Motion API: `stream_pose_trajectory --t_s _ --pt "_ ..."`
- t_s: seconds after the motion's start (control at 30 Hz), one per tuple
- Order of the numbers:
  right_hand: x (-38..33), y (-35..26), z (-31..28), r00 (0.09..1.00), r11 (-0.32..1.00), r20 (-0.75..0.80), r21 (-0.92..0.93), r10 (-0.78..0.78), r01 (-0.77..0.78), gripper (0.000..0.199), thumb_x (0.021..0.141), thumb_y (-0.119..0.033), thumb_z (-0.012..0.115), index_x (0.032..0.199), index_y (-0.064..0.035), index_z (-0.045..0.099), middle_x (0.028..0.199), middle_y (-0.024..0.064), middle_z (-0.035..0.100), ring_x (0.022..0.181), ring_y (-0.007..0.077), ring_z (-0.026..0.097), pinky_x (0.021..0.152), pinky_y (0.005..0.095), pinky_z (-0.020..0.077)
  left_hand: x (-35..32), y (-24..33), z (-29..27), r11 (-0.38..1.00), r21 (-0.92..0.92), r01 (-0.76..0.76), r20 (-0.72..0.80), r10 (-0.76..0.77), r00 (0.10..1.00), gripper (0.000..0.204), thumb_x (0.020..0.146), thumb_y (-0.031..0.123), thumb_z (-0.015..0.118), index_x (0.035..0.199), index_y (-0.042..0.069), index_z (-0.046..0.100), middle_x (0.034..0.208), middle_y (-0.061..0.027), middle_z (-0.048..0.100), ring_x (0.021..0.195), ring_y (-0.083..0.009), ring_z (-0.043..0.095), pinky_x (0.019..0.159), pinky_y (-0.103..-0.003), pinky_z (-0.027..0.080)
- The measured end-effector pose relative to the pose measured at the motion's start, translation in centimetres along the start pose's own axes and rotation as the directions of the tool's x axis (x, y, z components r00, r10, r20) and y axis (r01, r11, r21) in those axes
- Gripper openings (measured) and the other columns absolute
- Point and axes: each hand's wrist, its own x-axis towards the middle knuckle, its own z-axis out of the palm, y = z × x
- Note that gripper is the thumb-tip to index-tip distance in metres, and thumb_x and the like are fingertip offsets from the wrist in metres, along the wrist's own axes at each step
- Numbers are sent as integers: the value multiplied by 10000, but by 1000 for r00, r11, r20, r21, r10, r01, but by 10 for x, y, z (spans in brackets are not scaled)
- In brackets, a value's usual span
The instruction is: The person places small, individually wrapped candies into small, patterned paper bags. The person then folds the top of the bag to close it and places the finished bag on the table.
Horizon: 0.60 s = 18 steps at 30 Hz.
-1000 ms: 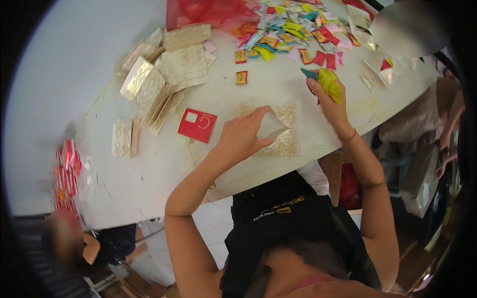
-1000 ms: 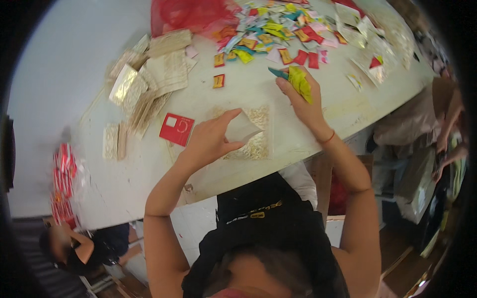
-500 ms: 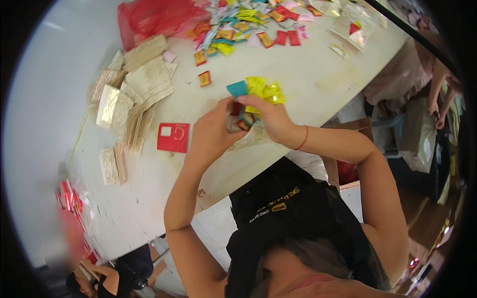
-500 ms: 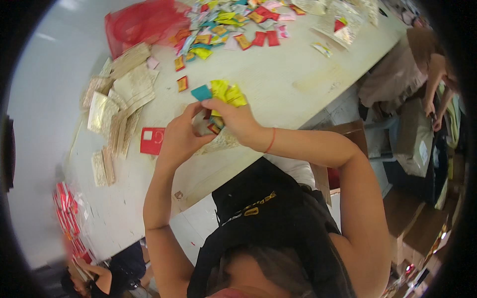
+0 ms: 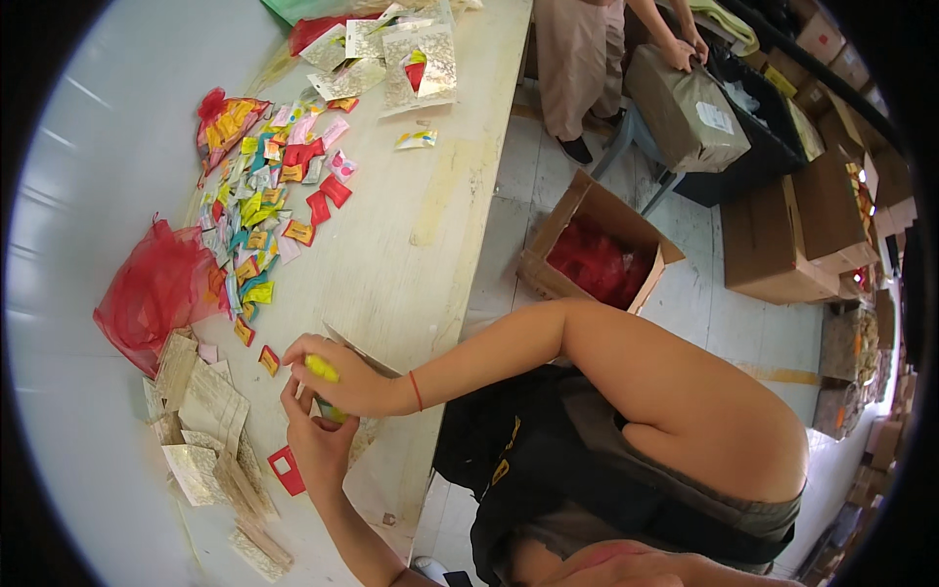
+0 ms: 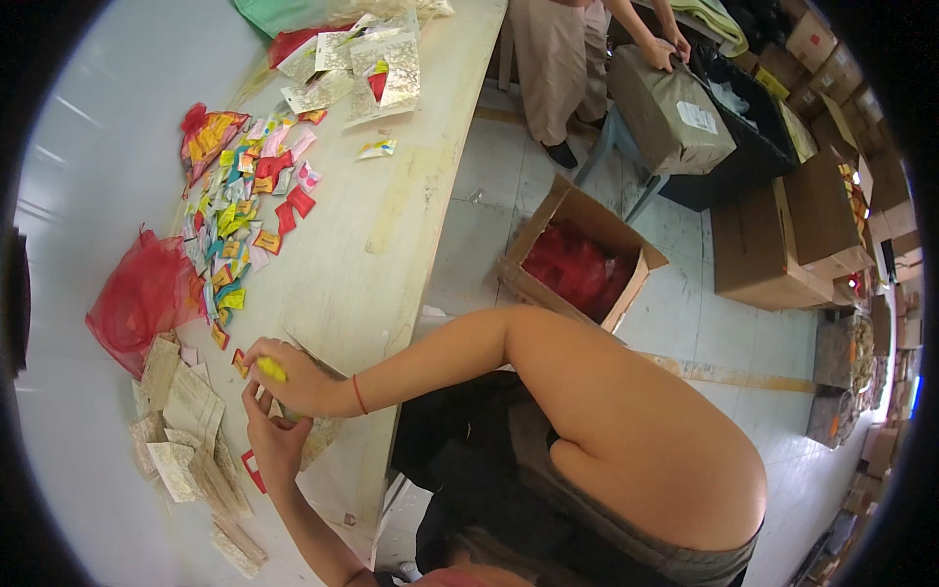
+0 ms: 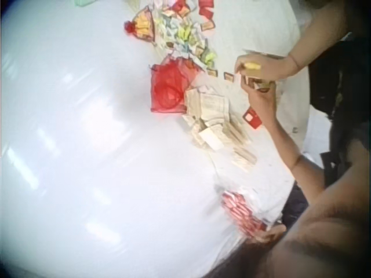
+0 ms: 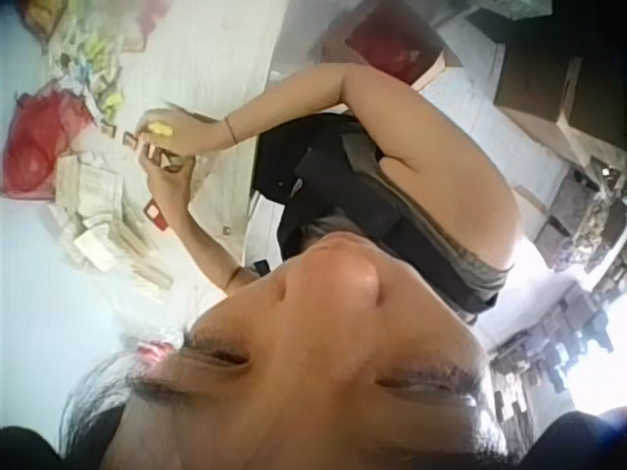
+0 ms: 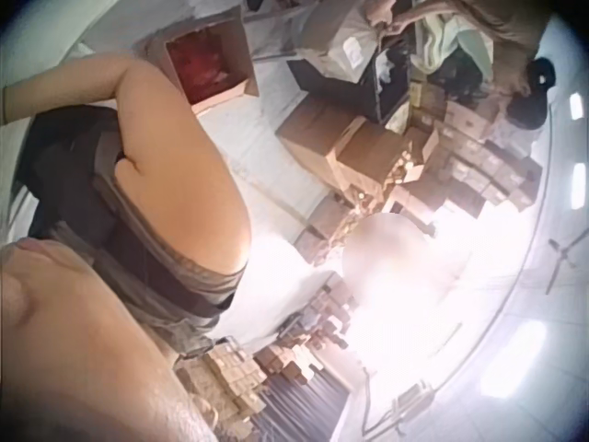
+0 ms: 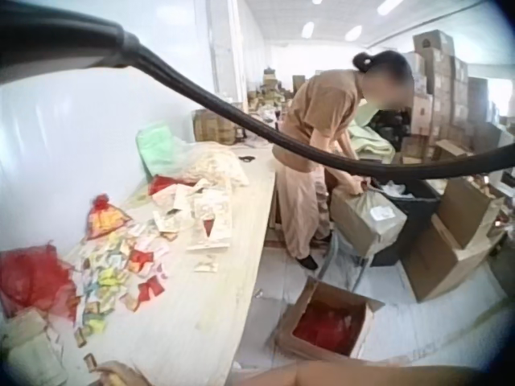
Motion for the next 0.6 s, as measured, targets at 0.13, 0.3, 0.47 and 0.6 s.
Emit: stream_pose_trajectory --t_s 0.13,0.3,0.47,0.6 --pt "-9 -8 -1 971 932 37 -277 -234 235 284 891 -144 604 1149 -33 561 1077 100 593 1051 184 574 929 325 440 -2 -5 -2 997 51 -52 -9 53 999 833 700 -16 763 1415 26 338 1297 -156 556 768 -180 662 642 -259 535" --pt "-1 5 -12 956 995 294 -95 -4 33 253 903 -122 543 1132 -25 589 1116 103 584 1120 215 536 998 343 394 2 -23 -2 997 73 -36 20 34 999 865 691 5 798 1420 1 332 1403 -128 445 788 -236 697 694 -300 564" --pt "6 8 -9 987 988 -62 51 146 -143 323 771 32 374 1001 -12 596 1035 60 599 1011 141 550 929 269 430 4 -12 -7 998 58 -1 21 0 1000 976 676 162 843 1446 118 246 1198 -126 652 991 -354 661 783 -400 540" --pt "3 -5 -23 985 961 60 218 161 -170 286 833 3 414 1048 9 602 1044 98 601 993 195 566 923 313 449 1 -10 -10 997 45 -57 10 57 998 1010 669 75 833 1466 118 213 1186 -120 643 682 -220 675 645 -318 543"
